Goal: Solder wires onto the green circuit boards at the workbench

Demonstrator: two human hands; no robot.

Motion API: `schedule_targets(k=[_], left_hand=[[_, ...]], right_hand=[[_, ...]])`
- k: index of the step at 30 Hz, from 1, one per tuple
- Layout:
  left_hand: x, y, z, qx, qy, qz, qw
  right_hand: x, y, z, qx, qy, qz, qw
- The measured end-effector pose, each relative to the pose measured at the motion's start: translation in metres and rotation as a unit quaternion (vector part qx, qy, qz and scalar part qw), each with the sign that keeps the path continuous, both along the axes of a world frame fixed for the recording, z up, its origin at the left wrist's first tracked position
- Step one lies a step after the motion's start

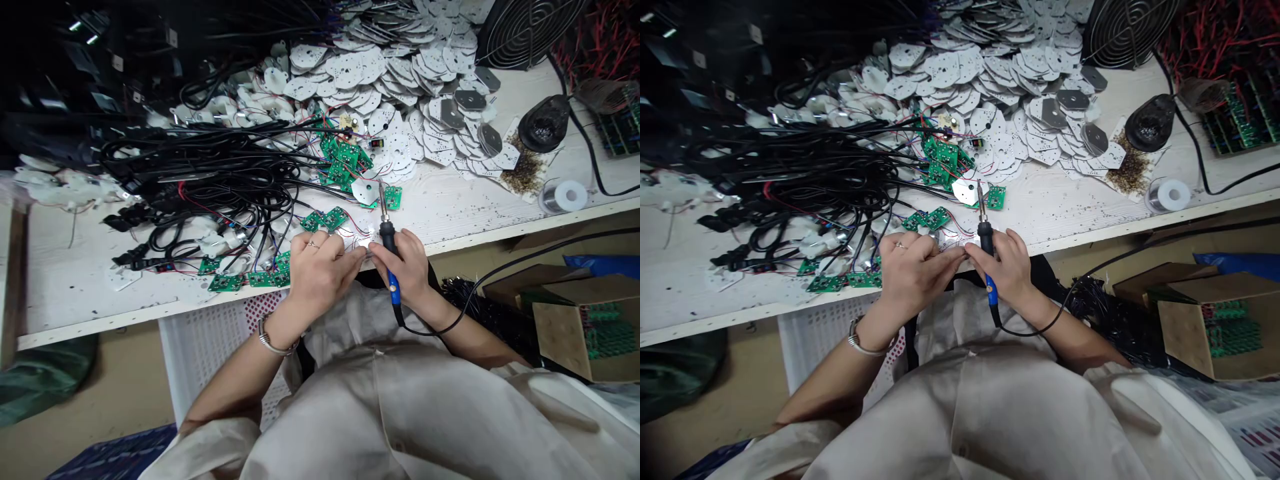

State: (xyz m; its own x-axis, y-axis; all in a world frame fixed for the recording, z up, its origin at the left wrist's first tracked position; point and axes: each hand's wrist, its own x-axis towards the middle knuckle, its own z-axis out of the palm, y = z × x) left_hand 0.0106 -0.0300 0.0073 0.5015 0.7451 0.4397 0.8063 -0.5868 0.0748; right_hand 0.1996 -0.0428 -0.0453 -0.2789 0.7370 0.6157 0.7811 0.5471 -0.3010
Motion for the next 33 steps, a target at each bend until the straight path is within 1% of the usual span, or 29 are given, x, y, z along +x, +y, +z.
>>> schedule_targets(k=[3,5,7,10,13,15,17,20,24,27,29,31,33], left_hand=[[0.002,0.000,-0.002,0.001,-0.010,-0.013,1.000],[0.003,-0.001,-0.005,-0.009,-0.022,-0.016,1.000],[0.004,-0.001,-0.007,-0.032,-0.049,-0.020,0.998],[0.003,0.001,-0.009,-0.082,-0.117,-0.032,0.989],[0.005,0.004,-0.007,-0.139,-0.174,-0.049,0.974],[0.007,0.007,-0.005,-0.148,-0.186,-0.058,0.970],[0.011,0.012,-0.005,-0.116,-0.179,-0.051,0.976],[0.016,0.019,-0.009,-0.073,-0.150,-0.040,0.985],[0.017,0.026,-0.019,-0.084,-0.080,-0.052,0.992],[0.016,0.026,-0.023,-0.099,-0.062,-0.050,0.992],[0.015,0.026,-0.023,-0.112,-0.065,-0.049,0.990],[0.014,0.026,-0.023,-0.118,-0.068,-0.050,0.989],[0.014,0.026,-0.023,-0.116,-0.070,-0.051,0.989]], right_hand=[[0.000,-0.001,-0.001,-0.027,-0.023,-0.013,0.999],[0.000,-0.002,-0.002,-0.037,-0.015,-0.012,0.999],[0.000,-0.003,-0.002,-0.033,0.005,-0.007,0.999],[-0.002,-0.003,-0.001,-0.017,0.034,0.003,0.999],[-0.002,-0.002,-0.001,-0.013,0.044,0.009,0.999],[-0.001,-0.001,-0.001,0.003,0.050,0.020,0.999],[0.002,0.000,-0.002,0.012,0.065,0.039,0.997],[0.006,0.001,-0.001,-0.017,0.092,0.051,0.994],[0.010,-0.001,0.005,-0.070,0.141,0.057,0.986],[0.015,-0.006,0.009,-0.118,0.237,0.045,0.963],[0.022,-0.012,0.011,-0.120,0.302,0.034,0.945],[0.031,-0.018,0.011,-0.109,0.336,0.025,0.935],[0.037,-0.023,0.009,-0.135,0.363,0.002,0.922]])
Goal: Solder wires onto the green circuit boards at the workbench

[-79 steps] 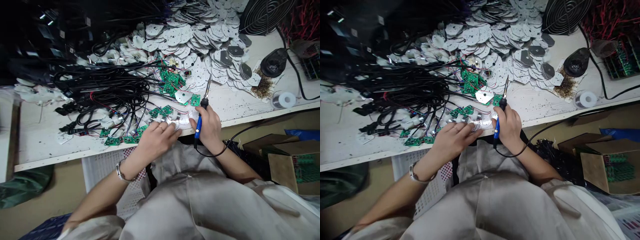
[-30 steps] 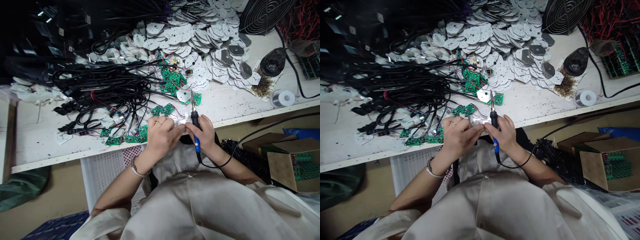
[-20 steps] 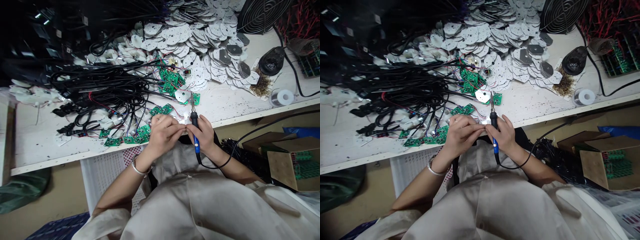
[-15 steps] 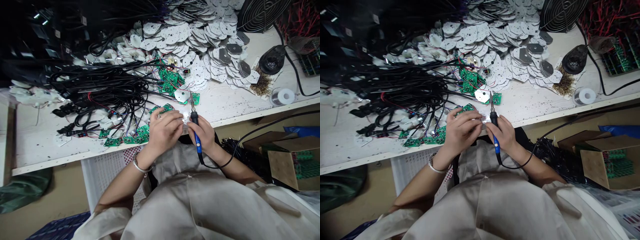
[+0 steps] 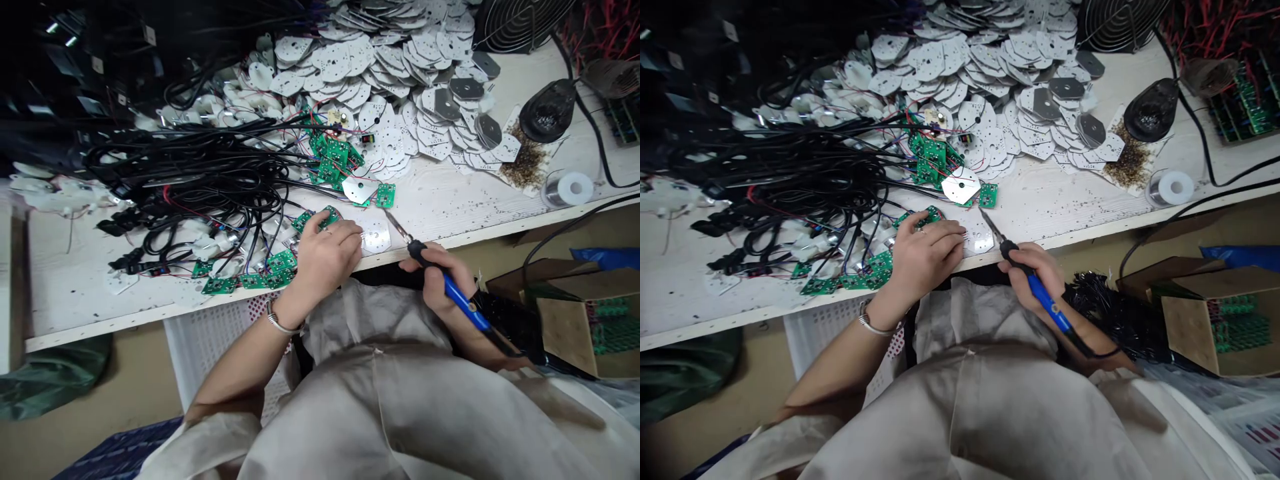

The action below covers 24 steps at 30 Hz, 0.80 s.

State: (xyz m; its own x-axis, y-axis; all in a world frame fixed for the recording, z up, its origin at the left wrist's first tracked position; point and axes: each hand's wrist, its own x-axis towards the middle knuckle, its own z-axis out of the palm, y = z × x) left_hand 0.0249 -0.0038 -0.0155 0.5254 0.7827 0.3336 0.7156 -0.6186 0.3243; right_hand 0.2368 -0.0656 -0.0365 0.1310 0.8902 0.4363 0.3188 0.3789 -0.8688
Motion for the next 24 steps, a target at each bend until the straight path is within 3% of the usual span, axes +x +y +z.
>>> schedule_targets(k=[4,9,24], left_hand=[[0.000,0.000,0.000,0.020,0.005,-0.002,1.000],[-0.001,-0.001,0.001,-0.005,-0.007,-0.001,1.000],[0.001,0.000,0.002,-0.010,-0.008,0.011,1.000]], right_hand=[[-0.002,-0.002,-0.007,-0.117,0.080,-0.041,0.989],[-0.010,0.003,-0.008,-0.179,0.102,-0.065,0.976],[-0.009,0.008,0.002,-0.162,0.131,-0.031,0.978]])
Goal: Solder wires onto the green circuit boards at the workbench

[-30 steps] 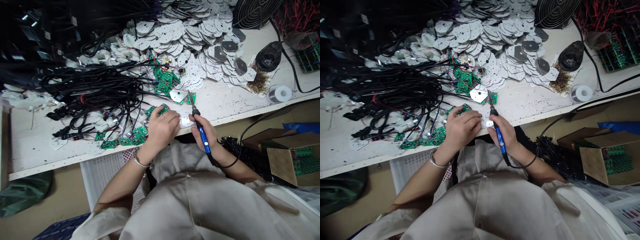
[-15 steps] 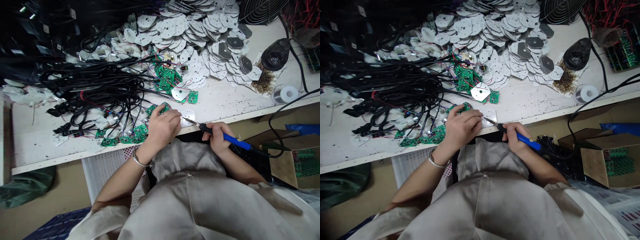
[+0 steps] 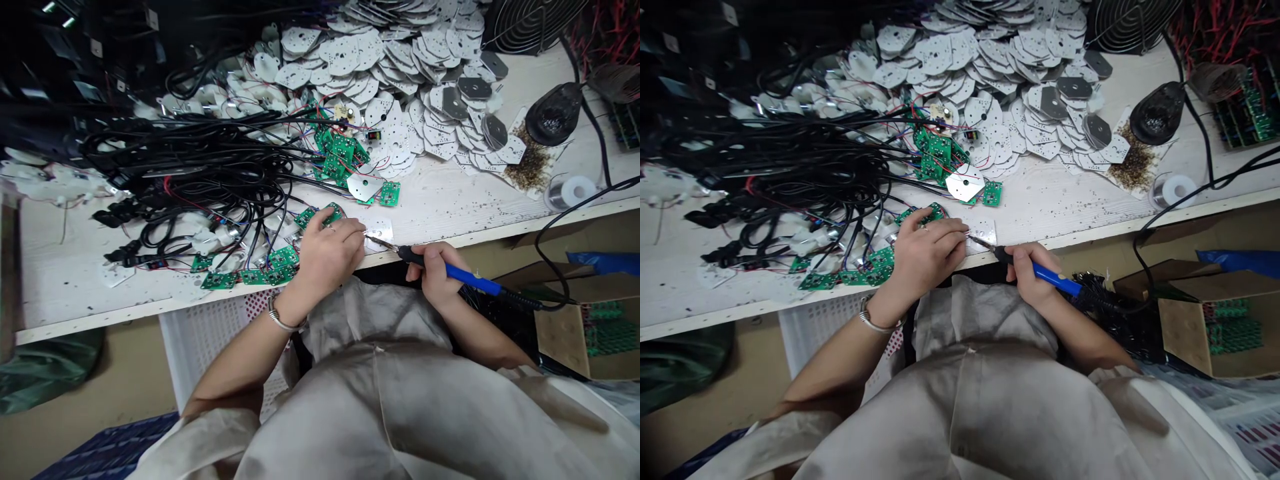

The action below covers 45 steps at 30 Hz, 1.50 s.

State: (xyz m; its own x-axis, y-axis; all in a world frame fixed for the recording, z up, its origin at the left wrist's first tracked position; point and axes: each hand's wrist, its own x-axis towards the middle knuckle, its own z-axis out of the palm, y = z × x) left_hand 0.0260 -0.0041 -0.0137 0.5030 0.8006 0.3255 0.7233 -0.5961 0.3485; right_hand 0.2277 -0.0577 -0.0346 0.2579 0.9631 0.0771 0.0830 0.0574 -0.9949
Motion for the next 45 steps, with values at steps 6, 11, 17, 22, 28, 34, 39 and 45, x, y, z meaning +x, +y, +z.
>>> schedule_targets(k=[6,11,17,22,28,34,39,45], left_hand=[[-0.001,0.000,0.000,0.037,0.014,-0.007,0.999],[0.000,0.000,-0.001,0.020,0.016,-0.003,1.000],[0.000,0.000,-0.001,0.058,0.039,-0.011,0.998],[0.000,0.000,-0.001,0.064,0.047,-0.011,0.997],[-0.001,-0.002,0.001,0.078,0.075,-0.019,0.994],[-0.020,-0.004,0.003,0.122,0.078,-0.050,0.988],[-0.036,-0.003,0.000,0.107,0.076,-0.072,0.989],[-0.046,-0.002,-0.003,0.073,0.075,-0.081,0.991]], right_hand=[[0.002,-0.002,0.001,-0.011,0.053,-0.016,0.998],[0.003,-0.002,0.000,0.005,0.072,-0.005,0.997],[0.003,-0.002,0.002,0.028,0.081,-0.013,0.996],[0.004,0.001,0.003,0.057,0.113,-0.007,0.992],[0.013,0.018,0.009,0.111,0.137,-0.051,0.983],[0.043,0.053,0.007,0.147,-0.031,-0.131,0.980],[0.082,0.085,0.006,0.137,-0.262,-0.132,0.946],[0.119,0.116,0.018,0.107,-0.497,-0.111,0.854]])
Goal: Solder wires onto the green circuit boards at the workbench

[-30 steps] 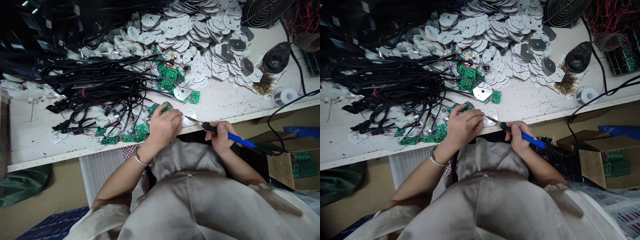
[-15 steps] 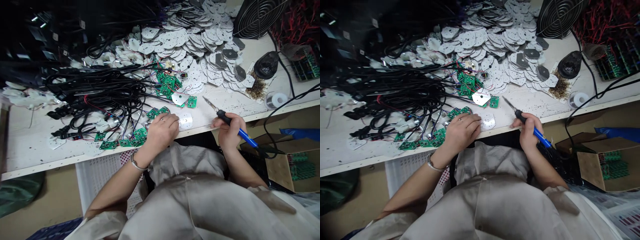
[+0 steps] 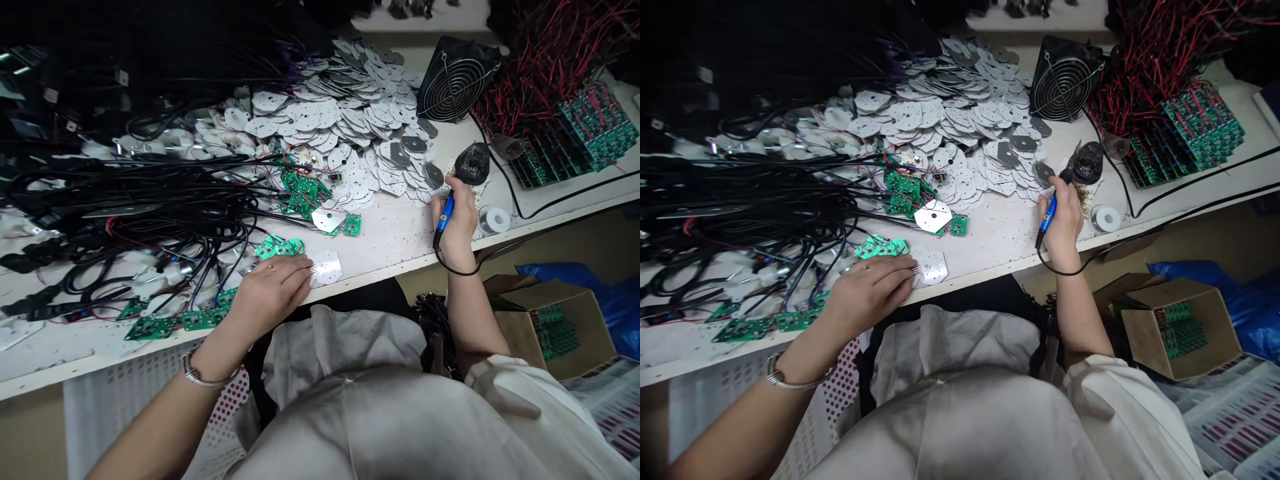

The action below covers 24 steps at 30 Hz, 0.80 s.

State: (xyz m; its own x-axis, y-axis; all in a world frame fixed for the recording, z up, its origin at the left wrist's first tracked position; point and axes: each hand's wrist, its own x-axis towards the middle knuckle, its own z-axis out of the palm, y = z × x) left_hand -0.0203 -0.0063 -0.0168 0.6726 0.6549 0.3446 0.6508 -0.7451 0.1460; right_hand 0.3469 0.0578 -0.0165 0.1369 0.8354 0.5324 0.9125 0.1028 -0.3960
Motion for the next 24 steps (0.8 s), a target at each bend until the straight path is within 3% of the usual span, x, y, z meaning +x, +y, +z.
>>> schedule_targets(k=[6,10,17,21,24], left_hand=[[-0.015,0.002,0.001,-0.032,-0.029,-0.005,0.999],[-0.013,0.001,0.006,-0.044,-0.022,0.016,0.999],[-0.002,-0.003,0.014,-0.093,0.020,0.054,0.994],[-0.001,-0.004,0.016,-0.106,-0.009,0.056,0.993],[0.004,0.001,0.021,-0.090,-0.048,0.078,0.992]], right_hand=[[0.027,0.010,-0.001,-0.061,-0.029,0.025,0.997],[0.034,0.008,-0.007,-0.052,-0.006,0.045,0.998],[0.039,0.006,-0.019,-0.010,-0.037,0.020,0.999],[0.042,0.009,-0.021,0.014,-0.030,0.031,0.999],[0.045,0.010,-0.015,-0.010,-0.038,0.073,0.997]])
